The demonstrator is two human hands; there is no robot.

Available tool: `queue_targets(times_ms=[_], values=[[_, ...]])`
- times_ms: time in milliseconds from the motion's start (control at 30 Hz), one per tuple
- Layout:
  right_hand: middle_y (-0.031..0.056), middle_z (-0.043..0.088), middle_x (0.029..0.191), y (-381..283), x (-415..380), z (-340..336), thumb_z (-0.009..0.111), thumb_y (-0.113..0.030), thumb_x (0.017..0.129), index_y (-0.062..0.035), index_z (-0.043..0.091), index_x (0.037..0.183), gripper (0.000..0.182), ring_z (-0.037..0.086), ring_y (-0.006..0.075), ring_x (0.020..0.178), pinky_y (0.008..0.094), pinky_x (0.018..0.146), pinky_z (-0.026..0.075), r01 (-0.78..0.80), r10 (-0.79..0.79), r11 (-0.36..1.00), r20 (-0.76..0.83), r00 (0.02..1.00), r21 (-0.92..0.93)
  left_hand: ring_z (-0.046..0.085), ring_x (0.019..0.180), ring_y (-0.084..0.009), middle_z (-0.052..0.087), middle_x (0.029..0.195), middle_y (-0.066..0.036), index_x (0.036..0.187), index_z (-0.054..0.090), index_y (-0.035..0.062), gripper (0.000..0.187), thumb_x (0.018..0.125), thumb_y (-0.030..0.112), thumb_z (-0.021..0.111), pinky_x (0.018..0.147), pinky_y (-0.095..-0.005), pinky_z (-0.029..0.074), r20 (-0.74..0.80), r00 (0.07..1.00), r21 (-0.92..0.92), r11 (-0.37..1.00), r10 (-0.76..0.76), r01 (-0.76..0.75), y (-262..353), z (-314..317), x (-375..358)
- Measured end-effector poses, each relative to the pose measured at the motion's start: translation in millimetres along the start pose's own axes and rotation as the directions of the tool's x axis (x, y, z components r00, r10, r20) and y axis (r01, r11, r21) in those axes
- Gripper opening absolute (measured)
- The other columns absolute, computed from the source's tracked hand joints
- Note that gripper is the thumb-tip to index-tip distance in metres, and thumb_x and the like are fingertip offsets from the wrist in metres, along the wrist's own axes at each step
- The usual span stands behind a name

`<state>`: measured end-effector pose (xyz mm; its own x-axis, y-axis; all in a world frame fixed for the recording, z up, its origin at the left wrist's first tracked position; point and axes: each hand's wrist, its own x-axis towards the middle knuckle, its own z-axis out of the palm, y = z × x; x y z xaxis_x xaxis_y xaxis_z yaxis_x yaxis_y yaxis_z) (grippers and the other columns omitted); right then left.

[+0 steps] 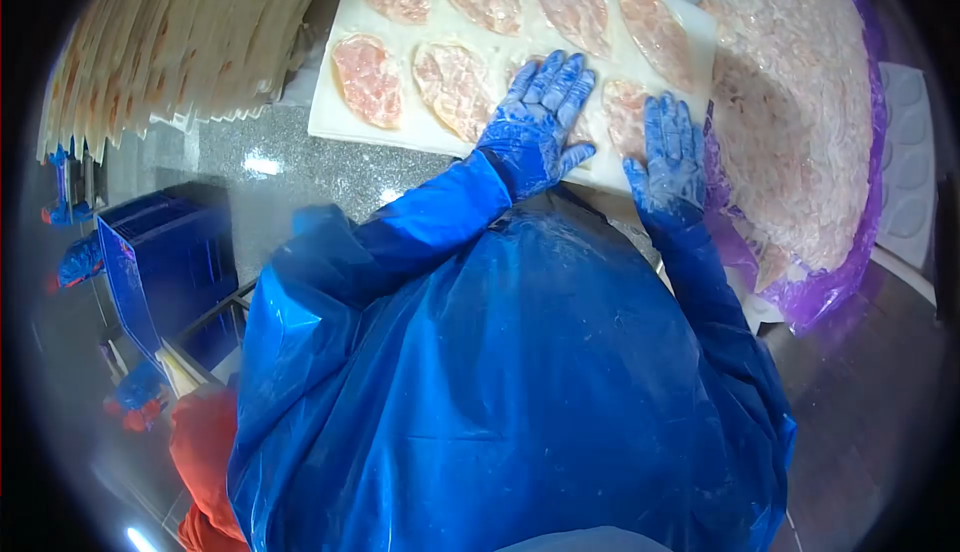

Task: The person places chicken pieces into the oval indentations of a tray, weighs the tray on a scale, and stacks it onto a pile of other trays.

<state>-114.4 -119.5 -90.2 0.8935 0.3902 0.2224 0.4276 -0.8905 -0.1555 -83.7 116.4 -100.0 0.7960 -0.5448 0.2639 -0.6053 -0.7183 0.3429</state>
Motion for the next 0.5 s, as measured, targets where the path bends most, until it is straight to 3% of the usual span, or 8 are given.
queue_targets(times_ms=[133, 200, 233, 333, 400, 433, 467, 500], values=[[0.0244, 0.039, 0.150, 5.0, -12.5, 2.6, 0.059, -0.031, 0.087, -0.0005, 0.042, 0.145, 0.068, 0.035, 0.0414, 0.139, 0.0528, 0.115, 0.025, 0.052, -0.051, 0.999, -0.034, 0.998, 0.003, 0.027, 0.144, -0.0403, 0.029, 0.155, -0.024, 0.150, 0.030, 0.0003, 0.083, 0.088, 0.045, 0.063, 0.118, -0.0530, 0.018, -0.020, 1.000, 0.022, 1.000, 0.017, -0.017, -0.7, -0.4, -1.3], [0.0244, 0.036, 0.152, -0.7, -25.4, -4.8, 0.054, -0.035, 0.090, -0.0004, 0.038, 0.148, 0.070, 0.031, 0.0419, 0.142, 0.0521, 0.117, 0.021, -0.041, 0.042, 0.999, 0.116, 0.992, -0.005, 0.025, 0.145, -0.0399, 0.027, 0.156, -0.024, 0.151, 0.027, 0.0002, 0.088, 0.086, 0.046, 0.065, 0.119, -0.0528, 0.017, -0.011, 1.000, -0.130, 0.992, 0.005, -0.006, 16.1, 1.6, -8.1], [0.0244, 0.036, 0.152, 0.5, -27.3, -4.4, 0.054, -0.035, 0.090, -0.0004, 0.038, 0.148, 0.070, 0.031, 0.0419, 0.142, 0.0521, 0.117, 0.021, -0.037, 0.037, 0.999, 0.120, 0.992, 0.000, 0.022, 0.147, -0.0401, 0.024, 0.157, -0.026, 0.152, 0.025, 0.0006, 0.089, 0.087, 0.048, 0.063, 0.119, -0.0528, 0.016, 0.172, 0.982, -0.155, 0.987, 0.072, -0.045, 35.3, -2.7, -12.7], [0.0244, 0.031, 0.154, 9.1, -33.7, -5.6, 0.042, -0.042, 0.096, 0.0013, 0.030, 0.151, 0.071, 0.025, 0.0424, 0.144, 0.0518, 0.119, 0.015, -0.091, 0.069, 0.949, 0.083, 0.994, 0.302, 0.018, 0.148, -0.0390, 0.024, 0.158, -0.023, 0.152, 0.027, 0.0026, 0.089, 0.087, 0.051, 0.063, 0.120, -0.0524, 0.013, 0.175, 0.977, -0.166, 0.982, 0.121, -0.092, 45.9, 2.9, -14.8], [0.0243, 0.032, 0.154, 22.4, -24.8, -3.6, 0.042, -0.042, 0.096, 0.0019, 0.030, 0.151, 0.071, 0.025, 0.0422, 0.144, 0.0520, 0.119, 0.015, -0.037, 0.033, 0.937, 0.019, 0.999, 0.346, 0.018, 0.148, -0.0398, 0.024, 0.158, -0.023, 0.152, 0.028, 0.0028, 0.088, 0.087, 0.050, 0.063, 0.120, -0.0528, 0.013, 0.055, 0.976, -0.385, 0.906, 0.212, -0.175, 47.6, 9.4, -15.7], [0.0243, 0.032, 0.154, 26.7, -18.2, -0.8, 0.043, -0.043, 0.096, 0.0025, 0.029, 0.150, 0.072, 0.025, 0.0420, 0.144, 0.0522, 0.119, 0.015, -0.004, 0.025, 0.923, -0.051, 0.998, 0.384, 0.018, 0.148, -0.0398, 0.024, 0.158, -0.023, 0.152, 0.028, 0.0028, 0.088, 0.087, 0.050, 0.063, 0.120, -0.0528, 0.013, 0.056, 0.977, -0.380, 0.909, 0.208, -0.172, 45.7, 6.2, -9.9], [0.0241, 0.032, 0.154, 30.9, 1.2, 1.8, 0.045, -0.041, 0.097, 0.0036, 0.030, 0.150, 0.071, 0.025, 0.0412, 0.145, 0.0526, 0.119, 0.016, 0.109, -0.069, 0.943, -0.134, 0.989, 0.314, 0.019, 0.148, -0.0403, 0.025, 0.157, -0.024, 0.152, 0.028, 0.0024, 0.084, 0.089, 0.049, 0.060, 0.120, -0.0533, 0.013, -0.008, 0.993, -0.275, 0.954, 0.120, -0.118, 41.7, 0.6, 0.5], [0.0241, 0.032, 0.154, 28.6, 15.9, 4.8, 0.045, -0.041, 0.097, 0.0036, 0.030, 0.150, 0.071, 0.025, 0.0412, 0.145, 0.0526, 0.119, 0.016, 0.099, -0.058, 0.943, -0.134, 0.989, 0.319, 0.020, 0.147, -0.0408, 0.025, 0.157, -0.024, 0.152, 0.028, 0.0019, 0.081, 0.091, 0.049, 0.057, 0.120, -0.0539, 0.014, -0.080, 0.996, -0.175, 0.983, 0.041, -0.055, 36.2, -0.4, 8.7]])
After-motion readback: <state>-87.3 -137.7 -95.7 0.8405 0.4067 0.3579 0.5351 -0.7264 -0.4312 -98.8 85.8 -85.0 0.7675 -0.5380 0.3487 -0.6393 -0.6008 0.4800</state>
